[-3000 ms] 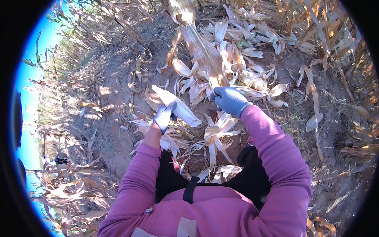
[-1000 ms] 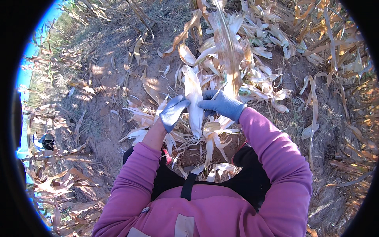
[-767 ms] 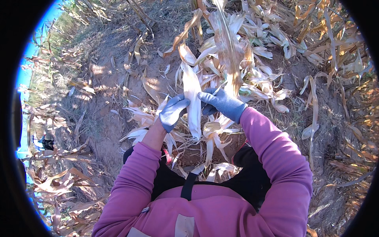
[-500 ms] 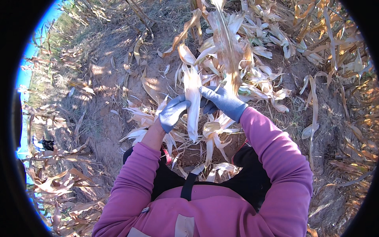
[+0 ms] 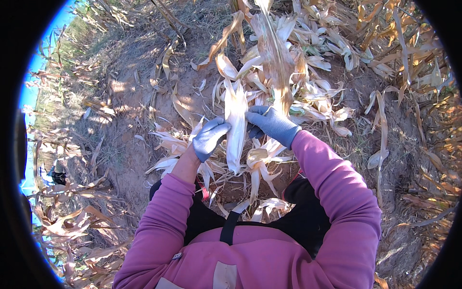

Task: The person sits in a cornfield and repeatedly shucks corn cobs by hand, peeling back the husks and removing silk. The husks are discarded on the ground as the person works through multiple cobs.

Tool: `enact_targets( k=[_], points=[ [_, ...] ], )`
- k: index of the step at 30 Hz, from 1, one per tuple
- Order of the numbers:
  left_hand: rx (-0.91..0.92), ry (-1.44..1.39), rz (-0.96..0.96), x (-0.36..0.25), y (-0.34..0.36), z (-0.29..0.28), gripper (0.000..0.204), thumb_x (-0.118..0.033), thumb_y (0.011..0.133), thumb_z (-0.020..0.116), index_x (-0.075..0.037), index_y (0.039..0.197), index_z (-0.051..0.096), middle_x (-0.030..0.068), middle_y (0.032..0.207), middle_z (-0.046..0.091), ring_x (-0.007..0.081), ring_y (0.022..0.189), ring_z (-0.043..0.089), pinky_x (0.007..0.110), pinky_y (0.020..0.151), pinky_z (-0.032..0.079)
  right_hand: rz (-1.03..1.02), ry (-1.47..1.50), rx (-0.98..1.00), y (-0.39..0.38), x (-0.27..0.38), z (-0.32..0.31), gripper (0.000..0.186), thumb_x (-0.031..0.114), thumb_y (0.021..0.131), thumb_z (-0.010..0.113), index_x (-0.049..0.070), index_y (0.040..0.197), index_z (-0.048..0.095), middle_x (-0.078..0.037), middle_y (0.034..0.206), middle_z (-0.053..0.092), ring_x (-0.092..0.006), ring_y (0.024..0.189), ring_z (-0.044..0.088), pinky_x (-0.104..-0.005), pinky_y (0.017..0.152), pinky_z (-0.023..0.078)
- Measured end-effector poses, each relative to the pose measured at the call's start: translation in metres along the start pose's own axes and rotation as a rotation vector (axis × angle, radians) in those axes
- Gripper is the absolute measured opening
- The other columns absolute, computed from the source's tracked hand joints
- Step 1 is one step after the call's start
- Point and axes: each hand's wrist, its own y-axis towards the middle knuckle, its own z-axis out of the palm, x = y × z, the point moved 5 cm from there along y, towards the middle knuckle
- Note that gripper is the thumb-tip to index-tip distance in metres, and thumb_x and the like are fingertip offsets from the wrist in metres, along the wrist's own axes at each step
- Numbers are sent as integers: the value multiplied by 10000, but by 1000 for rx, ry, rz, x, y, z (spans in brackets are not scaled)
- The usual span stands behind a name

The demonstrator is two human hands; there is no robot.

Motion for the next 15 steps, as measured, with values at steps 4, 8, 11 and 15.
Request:
enact_targets(
  k=[4,8,11,15],
  points=[
    [-16,-11,-67,-2,2,0,197,6,827,560,24,1008,635,121,997,597,228,873,611,310,776,509,41,-59,13,0,0,0,293,291,912,591,40,1061,618,-29,815,636,-85,656,621,-225,602,525],
    [-23,-340,-439,23,2,2,185,-58,887,540,14,1035,625,83,987,609,170,875,588,280,806,472,34,-129,-9,-3,2,1,269,257,906,592,33,1049,626,-21,825,637,-67,658,607,-222,604,514],
    [-214,-429,-504,41,3,-4,220,-126,917,523,10,1071,599,44,965,613,129,887,557,260,832,436,1,-155,-65,-8,16,-5,263,245,906,579,28,1046,629,-15,839,637,-65,683,601,-228,638,511],
    [-276,16,-464,58,1,-29,190,-182,896,556,1,860,524,58,741,528,126,731,495,324,679,409,31,-89,-64,-16,24,-16,274,268,914,574,35,1047,631,-3,857,634,-72,713,603,-240,688,510]
  ],
)
